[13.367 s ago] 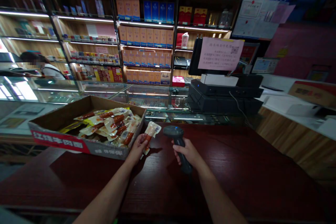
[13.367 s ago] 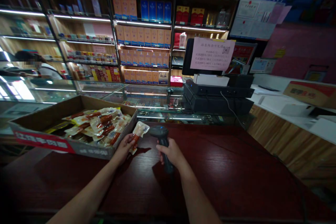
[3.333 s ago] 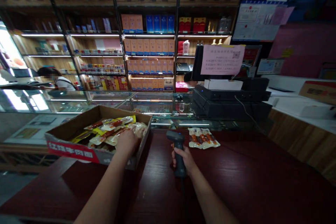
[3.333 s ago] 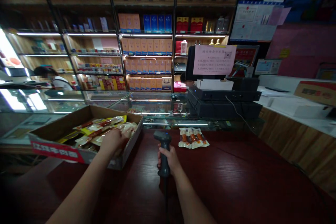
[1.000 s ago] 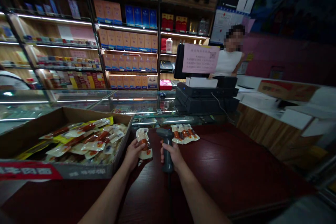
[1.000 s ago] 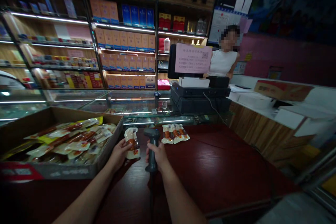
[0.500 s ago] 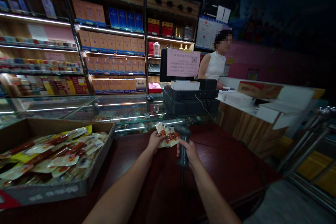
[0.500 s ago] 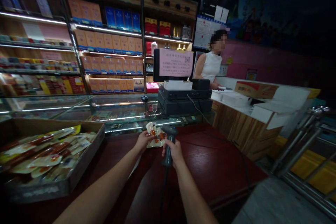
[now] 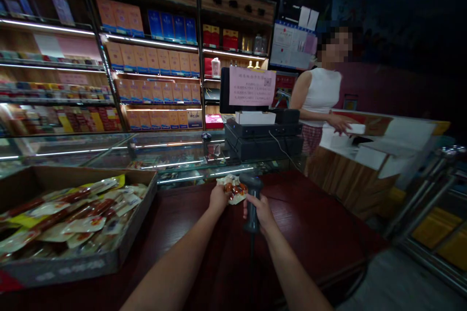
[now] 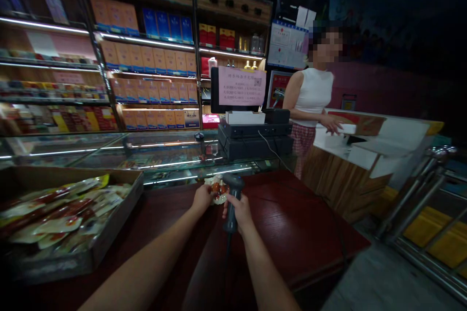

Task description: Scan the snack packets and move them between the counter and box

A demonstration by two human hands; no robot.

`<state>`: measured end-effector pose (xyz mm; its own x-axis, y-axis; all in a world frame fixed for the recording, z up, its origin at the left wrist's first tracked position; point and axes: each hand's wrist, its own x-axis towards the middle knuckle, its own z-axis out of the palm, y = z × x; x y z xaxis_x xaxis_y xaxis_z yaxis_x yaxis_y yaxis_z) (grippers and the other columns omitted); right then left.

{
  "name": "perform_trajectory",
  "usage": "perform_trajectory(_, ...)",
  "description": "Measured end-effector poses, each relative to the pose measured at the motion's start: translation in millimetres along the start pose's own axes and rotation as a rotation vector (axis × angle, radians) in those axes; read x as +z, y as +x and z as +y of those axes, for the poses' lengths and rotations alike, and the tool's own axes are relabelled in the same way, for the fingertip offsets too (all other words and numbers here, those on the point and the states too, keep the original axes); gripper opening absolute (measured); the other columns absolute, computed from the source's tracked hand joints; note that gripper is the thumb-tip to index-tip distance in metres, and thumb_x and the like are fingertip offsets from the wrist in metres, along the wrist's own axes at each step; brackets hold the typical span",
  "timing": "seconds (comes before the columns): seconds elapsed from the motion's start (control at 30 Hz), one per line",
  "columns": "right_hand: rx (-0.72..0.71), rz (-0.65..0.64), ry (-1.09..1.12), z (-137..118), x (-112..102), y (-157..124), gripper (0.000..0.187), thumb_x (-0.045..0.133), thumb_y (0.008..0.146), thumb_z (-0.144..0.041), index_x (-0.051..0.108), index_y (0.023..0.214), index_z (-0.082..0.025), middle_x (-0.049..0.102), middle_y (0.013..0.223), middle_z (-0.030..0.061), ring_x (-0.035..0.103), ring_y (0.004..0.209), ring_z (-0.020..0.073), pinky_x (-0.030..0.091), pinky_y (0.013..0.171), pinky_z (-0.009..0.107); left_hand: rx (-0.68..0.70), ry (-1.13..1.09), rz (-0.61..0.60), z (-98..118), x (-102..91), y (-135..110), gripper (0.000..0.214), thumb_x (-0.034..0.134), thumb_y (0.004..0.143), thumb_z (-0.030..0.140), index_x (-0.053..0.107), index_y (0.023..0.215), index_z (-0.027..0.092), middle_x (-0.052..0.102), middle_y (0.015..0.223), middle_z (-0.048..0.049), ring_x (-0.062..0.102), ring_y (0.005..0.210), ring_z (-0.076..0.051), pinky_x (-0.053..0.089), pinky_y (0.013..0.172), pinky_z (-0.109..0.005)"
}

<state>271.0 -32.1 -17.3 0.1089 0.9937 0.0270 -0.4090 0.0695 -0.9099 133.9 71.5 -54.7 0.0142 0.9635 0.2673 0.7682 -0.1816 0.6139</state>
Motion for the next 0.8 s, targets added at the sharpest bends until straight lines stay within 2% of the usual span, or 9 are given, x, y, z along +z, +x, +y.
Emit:
perform_trajectory(0.07,0.015,-0.009,-0.020,8.6,7.9,0.9,0.035,0.072,0.060,-0.039,0.056,0.080,-0.015,0.058,0.047,-0.0037,0.051,0.033,0.0113,0.046,0.033,0.023,0.000,-0.050,0.037,-3.8,-10.7,-7.0,0.010,0.060,0.075,0.021,0.065,0.077,0.013,0.066,0.084,-0.0102,0.061,0.082,-0.018,0.042,0.073,-0.026)
perform_trajectory(0.13,0.037,-0.025,-0.029,18.9,18.8,2.0,0.037,0.072,0.059,-0.040,0.056,0.082,-0.015,0.057,0.046,-0.0041,0.050,0.033,0.0117,0.046,0.032,0.024,0.022,-0.118,0.124,-13.0,-25.9,-13.6,0.010,0.058,0.076,0.019,0.065,0.080,0.014,0.067,0.088,-0.0087,0.061,0.084,-0.016,0.043,0.077,-0.026)
perform_trajectory(0.23,0.079,-0.085,-0.025,33.3,41.1,1.9,0.040,0.072,0.060,-0.040,0.055,0.086,-0.015,0.058,0.047,-0.0046,0.050,0.033,0.0115,0.045,0.032,0.023,0.028,-0.176,0.257,-35.6,-60.0,-22.5,0.011,0.059,0.074,0.018,0.066,0.082,0.015,0.067,0.092,-0.0078,0.061,0.087,-0.016,0.044,0.082,-0.028)
perform_trajectory(0.37,0.124,-0.189,-0.019,46.5,77.8,-3.9,0.041,0.072,0.059,-0.040,0.054,0.087,-0.016,0.057,0.048,-0.0051,0.050,0.034,0.0107,0.045,0.033,0.022,0.047,-0.091,0.461,-71.7,-127.4,-34.8,0.010,0.059,0.072,0.019,0.066,0.079,0.016,0.066,0.100,-0.0087,0.060,0.097,-0.020,0.044,0.090,-0.034)
perform_trajectory(0.47,0.143,-0.239,-0.018,55.6,102.8,-8.3,0.042,0.072,0.059,-0.040,0.054,0.088,-0.016,0.056,0.047,-0.0057,0.050,0.034,0.0104,0.044,0.032,0.022,-0.005,0.096,0.548,-96.2,-186.1,-47.9,0.015,0.057,0.073,0.022,0.066,0.085,0.017,0.064,0.105,-0.0095,0.058,0.102,-0.022,0.043,0.093,-0.035)
perform_trajectory(0.57,0.163,-0.299,-0.012,67.2,117.8,-10.1,0.043,0.072,0.059,-0.041,0.053,0.089,-0.016,0.057,0.048,-0.0054,0.049,0.034,0.0105,0.044,0.032,0.022,-0.209,0.410,0.489,-118.2,-236.3,-65.6,0.026,0.051,0.077,0.029,0.065,0.093,0.014,0.064,0.103,-0.0139,0.057,0.101,-0.027,0.043,0.090,-0.039)
perform_trajectory(0.63,0.172,-0.346,-0.001,75.8,120.9,-10.4,0.043,0.072,0.061,-0.041,0.053,0.091,-0.016,0.058,0.050,-0.0049,0.050,0.034,0.0104,0.045,0.033,0.023,-0.383,0.575,0.413,-131.5,-258.5,-77.1,0.033,0.049,0.077,0.034,0.065,0.095,0.012,0.062,0.103,-0.0174,0.057,0.099,-0.033,0.044,0.084,-0.044)
perform_trajectory(0.7,0.181,-0.381,0.010,83.7,119.8,-10.5,0.043,0.071,0.062,-0.040,0.053,0.092,-0.015,0.058,0.051,-0.0046,0.050,0.035,0.0103,0.045,0.034,0.023,-0.455,0.659,0.348,-142.2,-270.4,-85.6,0.036,0.049,0.077,0.037,0.065,0.094,0.010,0.060,0.105,-0.0193,0.057,0.096,-0.033,0.045,0.080,-0.043)
perform_trajectory(0.8,0.191,-0.411,0.012,92.0,114.2,-10.5,0.042,0.072,0.063,-0.041,0.053,0.091,-0.015,0.057,0.051,-0.0047,0.049,0.034,0.0100,0.044,0.033,0.022,-0.422,0.709,0.287,-150.0,-274.0,-91.2,0.038,0.053,0.074,0.038,0.066,0.092,0.007,0.058,0.106,-0.0205,0.057,0.095,-0.029,0.045,0.082,-0.037)
